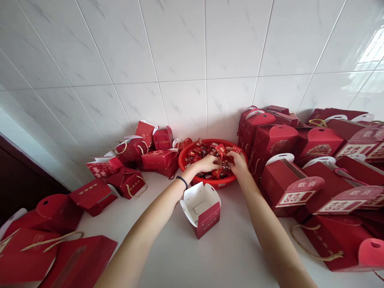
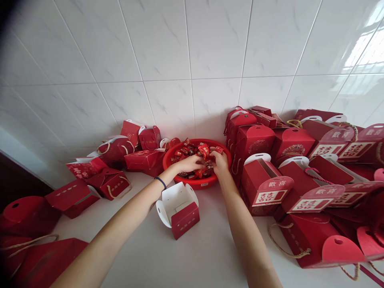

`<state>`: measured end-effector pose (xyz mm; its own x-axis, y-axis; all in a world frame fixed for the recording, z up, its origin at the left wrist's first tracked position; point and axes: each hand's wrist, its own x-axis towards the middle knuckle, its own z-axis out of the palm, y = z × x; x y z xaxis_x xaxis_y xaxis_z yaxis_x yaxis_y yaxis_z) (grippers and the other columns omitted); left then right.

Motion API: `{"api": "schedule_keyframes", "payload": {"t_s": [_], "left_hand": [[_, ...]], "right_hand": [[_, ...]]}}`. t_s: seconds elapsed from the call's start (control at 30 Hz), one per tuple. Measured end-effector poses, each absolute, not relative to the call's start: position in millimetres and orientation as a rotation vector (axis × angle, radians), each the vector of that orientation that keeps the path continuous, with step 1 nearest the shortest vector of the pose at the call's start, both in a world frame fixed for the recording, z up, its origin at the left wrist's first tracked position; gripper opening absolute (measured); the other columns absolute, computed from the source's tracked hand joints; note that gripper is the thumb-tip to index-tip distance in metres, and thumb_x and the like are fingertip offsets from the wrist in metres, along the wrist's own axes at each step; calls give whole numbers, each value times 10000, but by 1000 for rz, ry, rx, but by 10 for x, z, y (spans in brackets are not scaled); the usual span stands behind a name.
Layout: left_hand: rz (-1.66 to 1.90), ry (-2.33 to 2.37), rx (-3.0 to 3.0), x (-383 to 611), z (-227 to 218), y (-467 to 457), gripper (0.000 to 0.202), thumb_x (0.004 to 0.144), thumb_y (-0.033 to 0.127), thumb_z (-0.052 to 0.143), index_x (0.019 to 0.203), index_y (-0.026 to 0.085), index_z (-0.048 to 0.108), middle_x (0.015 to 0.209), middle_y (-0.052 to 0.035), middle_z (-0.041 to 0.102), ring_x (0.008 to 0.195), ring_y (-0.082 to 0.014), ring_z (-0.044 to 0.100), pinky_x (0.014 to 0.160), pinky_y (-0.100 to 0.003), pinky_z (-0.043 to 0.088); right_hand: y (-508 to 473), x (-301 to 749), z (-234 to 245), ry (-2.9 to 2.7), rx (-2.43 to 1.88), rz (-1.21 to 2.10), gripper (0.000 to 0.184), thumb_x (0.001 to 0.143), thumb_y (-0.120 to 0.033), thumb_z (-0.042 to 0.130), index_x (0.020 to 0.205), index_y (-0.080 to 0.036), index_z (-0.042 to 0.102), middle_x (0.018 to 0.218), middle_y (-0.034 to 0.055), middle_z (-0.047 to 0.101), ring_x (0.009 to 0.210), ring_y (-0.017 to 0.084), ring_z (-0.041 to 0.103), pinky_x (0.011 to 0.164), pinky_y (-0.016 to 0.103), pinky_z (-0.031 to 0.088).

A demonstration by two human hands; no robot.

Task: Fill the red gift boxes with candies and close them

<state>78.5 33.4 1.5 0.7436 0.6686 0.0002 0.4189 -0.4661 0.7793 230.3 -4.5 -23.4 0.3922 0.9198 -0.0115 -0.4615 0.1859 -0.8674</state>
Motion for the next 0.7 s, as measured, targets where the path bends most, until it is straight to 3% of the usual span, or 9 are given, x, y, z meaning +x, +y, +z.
{"api": "schedule_keyframes", "payload": {"t_s": [0.17,0.33,0.53,0.7], "left_hand": [[148,806,2123,854,51,242,121,677,245,757,638,143,706,515,-1,602,450,-128,497,479,-263,406],[121,806,2151,831,71,228,201,680,298,768,579,154,670,453,27,524,415,-106,419,441,-257,345],[267,762,2227,796,96,230,200,722,266,696,568,160,625,513,41,520,509,-105,422,546,-247,362],[622,798,2200,673,165,145,222,864,327,556,718,164,592,706,4,603,692,-145,528,693,-258,420]], "right_hand": [[-52,2309,-216,-580,-918,1078,231,559,-126,627,772,-208,666,634,-46,638,592,120,579,488,206,438],[-73,2306,-180,-545,-899,1102,230,565,-122,631,773,-213,668,648,-51,651,617,122,596,506,202,450],[-105,2290,-127,-482,-855,1127,216,573,-127,641,769,-215,662,666,-52,669,638,122,613,529,201,471],[-158,2293,-24,-491,-791,1156,203,618,-143,670,802,-228,660,742,-54,700,702,125,647,580,207,507]]}}
